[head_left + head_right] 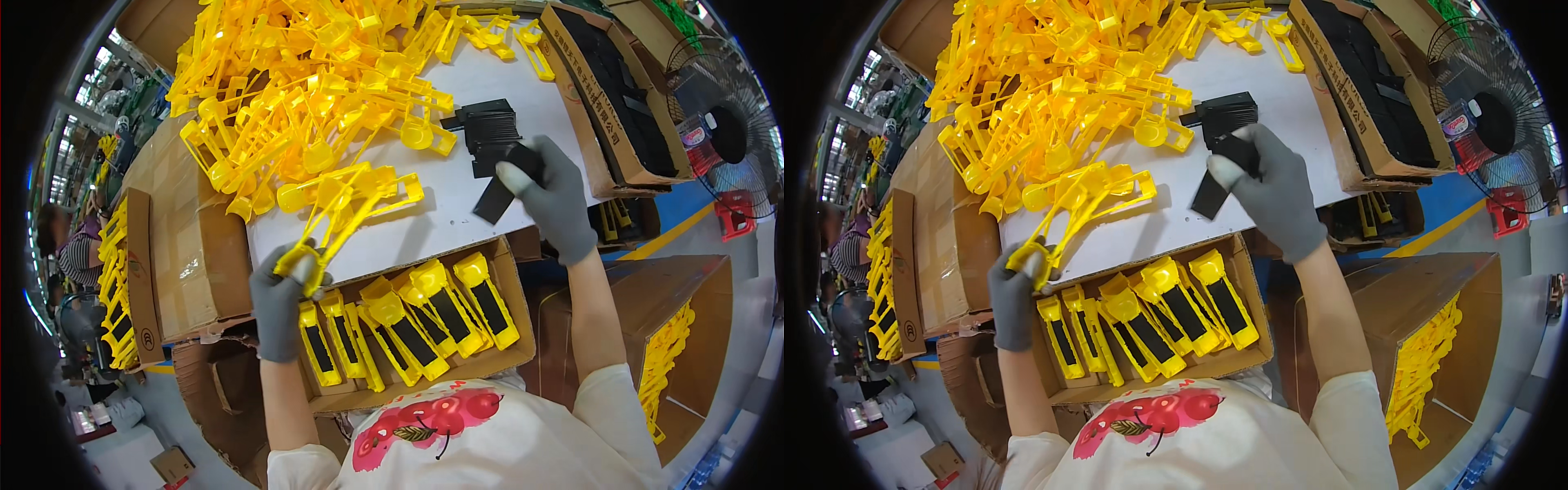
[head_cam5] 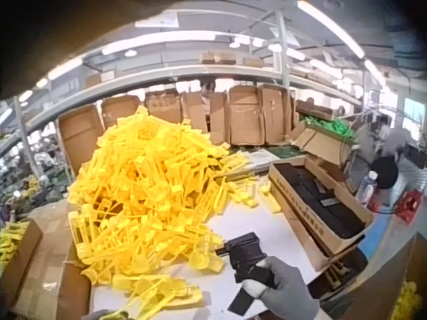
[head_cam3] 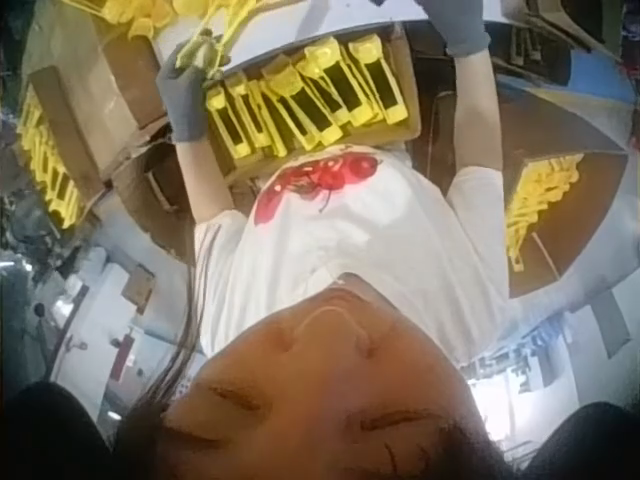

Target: Assembling yellow plastic flashlight housings by inserting black internal components.

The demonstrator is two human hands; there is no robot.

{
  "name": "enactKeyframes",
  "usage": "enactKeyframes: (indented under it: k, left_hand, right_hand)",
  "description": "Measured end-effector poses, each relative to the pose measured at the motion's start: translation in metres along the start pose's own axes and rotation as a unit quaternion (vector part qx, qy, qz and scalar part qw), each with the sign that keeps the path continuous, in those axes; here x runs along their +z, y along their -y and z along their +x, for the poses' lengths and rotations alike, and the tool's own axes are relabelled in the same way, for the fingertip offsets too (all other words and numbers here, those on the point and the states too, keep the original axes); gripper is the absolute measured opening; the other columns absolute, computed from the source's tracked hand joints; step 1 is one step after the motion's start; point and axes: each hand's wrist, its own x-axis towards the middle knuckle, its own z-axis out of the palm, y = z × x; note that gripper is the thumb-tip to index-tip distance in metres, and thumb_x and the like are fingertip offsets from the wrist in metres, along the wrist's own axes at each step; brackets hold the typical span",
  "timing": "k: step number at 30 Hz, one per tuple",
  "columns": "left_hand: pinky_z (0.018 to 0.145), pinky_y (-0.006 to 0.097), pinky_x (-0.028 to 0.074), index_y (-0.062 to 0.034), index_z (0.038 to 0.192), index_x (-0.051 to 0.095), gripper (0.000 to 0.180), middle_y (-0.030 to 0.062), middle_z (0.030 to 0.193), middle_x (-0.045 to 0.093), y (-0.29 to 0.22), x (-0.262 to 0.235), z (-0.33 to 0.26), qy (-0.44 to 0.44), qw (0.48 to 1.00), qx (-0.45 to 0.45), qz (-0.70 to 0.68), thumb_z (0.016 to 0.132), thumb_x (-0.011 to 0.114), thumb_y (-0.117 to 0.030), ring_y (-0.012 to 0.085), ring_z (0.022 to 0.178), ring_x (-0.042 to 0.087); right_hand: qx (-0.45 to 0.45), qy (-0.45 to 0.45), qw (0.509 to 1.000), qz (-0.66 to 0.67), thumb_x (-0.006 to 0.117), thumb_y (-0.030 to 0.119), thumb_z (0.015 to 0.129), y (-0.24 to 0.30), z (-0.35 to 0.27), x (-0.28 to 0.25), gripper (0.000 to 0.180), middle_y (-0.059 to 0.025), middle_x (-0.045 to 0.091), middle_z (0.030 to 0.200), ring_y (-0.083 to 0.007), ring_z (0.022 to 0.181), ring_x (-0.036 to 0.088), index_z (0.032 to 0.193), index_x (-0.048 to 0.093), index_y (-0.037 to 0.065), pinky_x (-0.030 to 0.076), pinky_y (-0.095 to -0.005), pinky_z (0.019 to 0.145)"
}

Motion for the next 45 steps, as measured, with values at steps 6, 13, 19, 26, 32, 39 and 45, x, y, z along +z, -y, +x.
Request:
enactKeyframes:
  k: [6, 13, 19, 26, 32, 39, 45]
  left_hand:
    - [0.059, 0.025, 0.054, 0.0006, 0.116, 0.064, 0.029, 0.0093, 0.095, 0.068, 0.026, 0.04, -0.035, 0.105, 0.988, -0.062, -0.092, 0.088, 0.06, -0.007, 0.0154, 0.078, 0.067]
    - [0.061, 0.026, 0.056, 0.0031, 0.118, 0.062, 0.031, 0.0123, 0.093, 0.067, 0.021, 0.05, -0.05, 0.135, 0.975, -0.09, -0.153, 0.088, 0.06, -0.004, 0.0215, 0.075, 0.069]
    - [0.064, 0.03, 0.059, 0.0045, 0.116, 0.062, 0.031, 0.0144, 0.093, 0.067, 0.017, 0.058, -0.056, 0.132, 0.974, -0.112, -0.144, 0.087, 0.061, -0.003, 0.023, 0.075, 0.07]
    - [0.058, 0.027, 0.053, 0.0079, 0.106, 0.062, 0.025, 0.0124, 0.085, 0.064, 0.017, 0.066, -0.062, 0.099, 0.97, -0.166, -0.15, 0.083, 0.062, -0.002, 0.0199, 0.064, 0.065]
    - [0.054, 0.024, 0.051, 0.0079, 0.107, 0.063, 0.027, 0.0111, 0.083, 0.065, 0.015, 0.067, -0.064, 0.105, 0.982, -0.139, -0.075, 0.084, 0.066, -0.007, 0.0177, 0.066, 0.066]
    - [0.054, 0.023, 0.052, 0.007, 0.106, 0.066, 0.024, 0.0113, 0.082, 0.068, 0.035, 0.042, -0.081, 0.217, 0.956, -0.194, -0.024, 0.084, 0.069, -0.002, 0.014, 0.066, 0.066]
    - [0.047, 0.02, 0.048, 0.0037, 0.1, 0.067, 0.018, 0.0085, 0.075, 0.067, 0.034, 0.06, -0.082, 0.205, 0.952, -0.227, 0.011, 0.083, 0.07, -0.003, 0.0102, 0.058, 0.063]
  right_hand:
    - [0.163, 0.194, 0.955, 0.156, 0.062, 0.014, 0.091, 0.05, -0.061, 0.025, 0.018, -0.0055, 0.066, 0.079, -0.0088, 0.064, 0.065, 0.104, 0.056, 0.003, 0.05, -0.0218, 0.055]
    - [0.06, 0.106, 0.992, 0.033, 0.068, 0.02, 0.087, 0.034, -0.093, 0.038, 0.025, -0.0103, 0.068, 0.082, -0.0216, 0.067, 0.068, 0.104, 0.058, 0.006, 0.053, -0.029, 0.062]
    - [0.058, 0.113, 0.992, -0.017, 0.069, 0.018, 0.085, 0.04, -0.096, 0.031, 0.021, -0.0128, 0.069, 0.082, -0.0288, 0.07, 0.068, 0.1, 0.059, 0.006, 0.053, -0.0319, 0.061]
    - [0.034, 0.099, 0.993, -0.055, 0.069, 0.019, 0.085, 0.042, -0.105, 0.039, 0.021, -0.0132, 0.067, 0.077, -0.0251, 0.065, 0.068, 0.097, 0.059, 0.004, 0.052, -0.0286, 0.058]
    - [-0.006, 0.066, 0.969, -0.24, 0.075, 0.043, 0.078, 0.037, -0.107, 0.027, 0.043, -0.0058, 0.064, 0.071, -0.0235, 0.059, 0.064, 0.099, 0.058, 0.009, 0.05, -0.0311, 0.054]
    - [0.071, 0.248, 0.965, -0.048, 0.075, 0.025, 0.08, 0.003, -0.15, 0.018, 0.028, -0.0087, 0.068, 0.08, -0.019, 0.07, 0.068, 0.102, 0.066, 0.01, 0.052, -0.0288, 0.062]
    - [0.076, 0.169, 0.97, -0.161, 0.071, 0.031, 0.083, 0.01, -0.19, 0.017, 0.024, -0.0088, 0.065, 0.07, -0.0264, 0.059, 0.064, 0.088, 0.062, 0.009, 0.049, -0.0346, 0.052]
